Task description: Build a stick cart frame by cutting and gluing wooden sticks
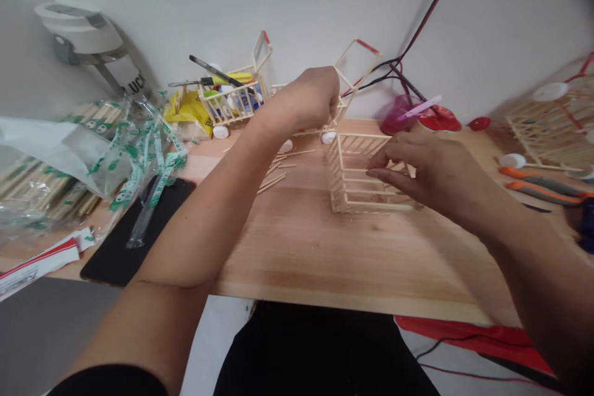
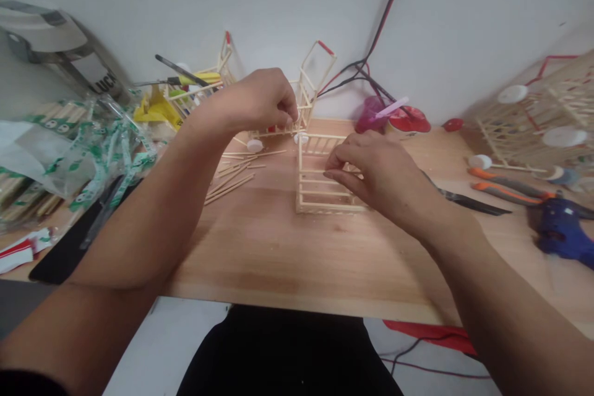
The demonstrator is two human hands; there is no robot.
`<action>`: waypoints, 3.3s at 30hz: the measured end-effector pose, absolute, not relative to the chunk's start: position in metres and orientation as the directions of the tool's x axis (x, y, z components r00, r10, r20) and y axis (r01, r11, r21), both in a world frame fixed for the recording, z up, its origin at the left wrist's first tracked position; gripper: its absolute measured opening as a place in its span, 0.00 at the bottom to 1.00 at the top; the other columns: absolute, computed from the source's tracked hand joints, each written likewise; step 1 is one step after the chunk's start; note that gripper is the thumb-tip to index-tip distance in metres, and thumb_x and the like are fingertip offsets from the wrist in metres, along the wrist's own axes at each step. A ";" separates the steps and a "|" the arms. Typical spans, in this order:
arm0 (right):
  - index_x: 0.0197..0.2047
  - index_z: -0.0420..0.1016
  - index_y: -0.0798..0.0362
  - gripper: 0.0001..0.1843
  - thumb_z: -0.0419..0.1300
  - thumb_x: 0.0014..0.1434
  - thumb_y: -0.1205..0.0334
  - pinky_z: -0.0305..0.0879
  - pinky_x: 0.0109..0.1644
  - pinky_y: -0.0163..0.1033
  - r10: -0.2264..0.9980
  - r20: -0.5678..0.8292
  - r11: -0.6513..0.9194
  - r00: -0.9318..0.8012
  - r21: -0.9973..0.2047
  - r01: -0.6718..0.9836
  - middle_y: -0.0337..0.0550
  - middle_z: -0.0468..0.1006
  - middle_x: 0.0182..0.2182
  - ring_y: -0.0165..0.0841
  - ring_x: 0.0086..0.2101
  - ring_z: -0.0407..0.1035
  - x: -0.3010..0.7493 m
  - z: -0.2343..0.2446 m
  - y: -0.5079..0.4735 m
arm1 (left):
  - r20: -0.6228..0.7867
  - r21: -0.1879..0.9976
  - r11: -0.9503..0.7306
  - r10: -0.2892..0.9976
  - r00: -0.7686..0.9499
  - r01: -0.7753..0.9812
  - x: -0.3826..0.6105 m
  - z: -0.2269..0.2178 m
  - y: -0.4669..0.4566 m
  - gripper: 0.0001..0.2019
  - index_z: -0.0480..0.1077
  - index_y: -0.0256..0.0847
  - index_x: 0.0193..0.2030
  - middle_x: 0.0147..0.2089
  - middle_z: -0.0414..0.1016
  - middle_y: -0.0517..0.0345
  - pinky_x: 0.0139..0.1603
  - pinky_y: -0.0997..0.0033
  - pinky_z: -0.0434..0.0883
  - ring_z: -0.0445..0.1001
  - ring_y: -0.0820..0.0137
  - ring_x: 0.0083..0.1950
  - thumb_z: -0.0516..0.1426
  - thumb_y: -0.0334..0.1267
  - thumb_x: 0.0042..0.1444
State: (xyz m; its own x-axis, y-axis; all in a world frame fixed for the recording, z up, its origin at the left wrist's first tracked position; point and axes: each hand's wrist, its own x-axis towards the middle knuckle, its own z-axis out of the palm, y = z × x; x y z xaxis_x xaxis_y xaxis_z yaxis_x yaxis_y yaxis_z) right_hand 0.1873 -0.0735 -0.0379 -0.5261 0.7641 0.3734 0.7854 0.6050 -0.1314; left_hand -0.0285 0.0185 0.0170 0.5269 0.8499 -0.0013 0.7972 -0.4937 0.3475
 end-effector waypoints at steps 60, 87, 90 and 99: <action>0.72 0.53 0.65 0.38 0.47 0.69 0.46 0.46 0.69 0.66 0.872 0.338 0.363 -0.354 0.037 0.931 0.61 0.55 0.70 0.51 0.71 0.45 0.142 -0.072 -0.154 | 0.043 0.234 -0.557 0.825 0.563 0.797 -0.028 0.027 0.014 0.12 0.78 0.36 0.29 0.27 0.76 0.52 0.34 0.69 0.59 0.69 0.68 0.32 0.53 0.35 0.53; 0.48 0.83 0.52 0.36 0.44 0.66 0.34 0.71 0.47 0.47 0.976 0.117 0.070 0.181 -0.966 0.247 0.50 0.84 0.43 0.43 0.45 0.77 0.214 -0.098 -0.086 | 0.067 0.283 -0.763 0.621 0.781 0.582 0.028 -0.016 -0.034 0.10 0.72 0.36 0.27 0.29 0.75 0.55 0.36 0.68 0.60 0.67 0.71 0.32 0.52 0.27 0.56; 0.47 0.84 0.52 0.37 0.44 0.66 0.33 0.71 0.49 0.47 0.981 0.105 0.066 0.162 -0.971 0.229 0.50 0.84 0.42 0.43 0.45 0.77 0.212 -0.098 -0.087 | 0.072 0.296 -0.756 0.627 0.776 0.583 0.028 -0.018 -0.032 0.09 0.72 0.36 0.26 0.29 0.75 0.55 0.35 0.68 0.60 0.68 0.71 0.32 0.54 0.28 0.56; 0.47 0.84 0.52 0.38 0.42 0.66 0.33 0.70 0.54 0.47 0.990 0.115 0.098 0.087 -0.978 0.184 0.48 0.85 0.43 0.43 0.49 0.76 0.207 -0.093 -0.090 | 0.094 0.303 -0.763 0.620 0.779 0.571 0.028 -0.022 -0.032 0.07 0.73 0.36 0.29 0.31 0.76 0.54 0.36 0.68 0.61 0.69 0.70 0.34 0.55 0.29 0.56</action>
